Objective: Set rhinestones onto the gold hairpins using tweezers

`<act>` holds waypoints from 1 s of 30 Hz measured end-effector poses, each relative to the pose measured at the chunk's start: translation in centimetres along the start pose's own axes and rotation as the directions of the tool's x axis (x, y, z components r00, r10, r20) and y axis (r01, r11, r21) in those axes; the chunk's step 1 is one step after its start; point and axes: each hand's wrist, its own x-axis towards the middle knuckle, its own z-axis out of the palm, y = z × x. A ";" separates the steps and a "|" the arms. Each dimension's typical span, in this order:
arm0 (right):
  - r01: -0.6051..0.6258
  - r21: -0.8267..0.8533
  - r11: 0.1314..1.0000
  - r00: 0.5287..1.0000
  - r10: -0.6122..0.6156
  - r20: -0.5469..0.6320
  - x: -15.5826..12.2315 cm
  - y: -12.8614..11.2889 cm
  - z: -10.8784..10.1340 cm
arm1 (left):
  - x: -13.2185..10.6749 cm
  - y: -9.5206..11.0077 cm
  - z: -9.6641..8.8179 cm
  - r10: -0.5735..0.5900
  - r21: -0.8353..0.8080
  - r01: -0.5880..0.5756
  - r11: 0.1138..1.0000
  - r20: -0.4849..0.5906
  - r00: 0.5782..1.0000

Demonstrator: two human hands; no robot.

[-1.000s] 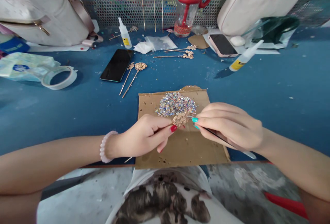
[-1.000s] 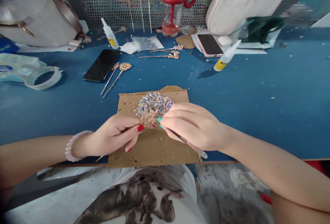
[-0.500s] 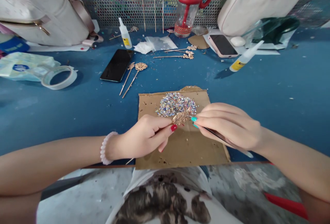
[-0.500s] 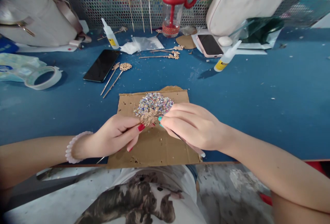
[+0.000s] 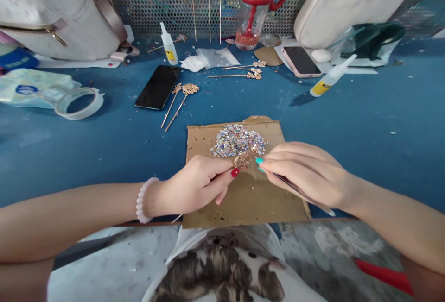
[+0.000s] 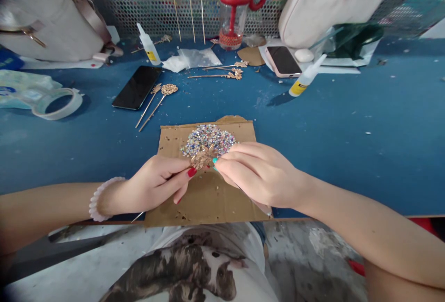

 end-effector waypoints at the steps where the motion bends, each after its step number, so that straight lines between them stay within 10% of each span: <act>1: 0.002 -0.014 1.000 1.000 -0.002 -0.019 0.1 -0.2 0.0 | 0.0 -0.1 0.0 -0.005 0.005 0.005 1.000 0.000 1.000; 13: 0.030 -0.013 0.999 0.980 -0.032 -0.195 0.0 0.1 1.1 | -0.1 -0.5 -0.2 -0.032 -0.089 0.036 0.995 0.051 0.998; 30: -0.005 0.185 0.983 1.000 0.010 -0.024 -0.2 0.8 -0.1 | 0.2 -0.5 -0.2 0.019 -0.064 -0.014 0.998 0.067 0.998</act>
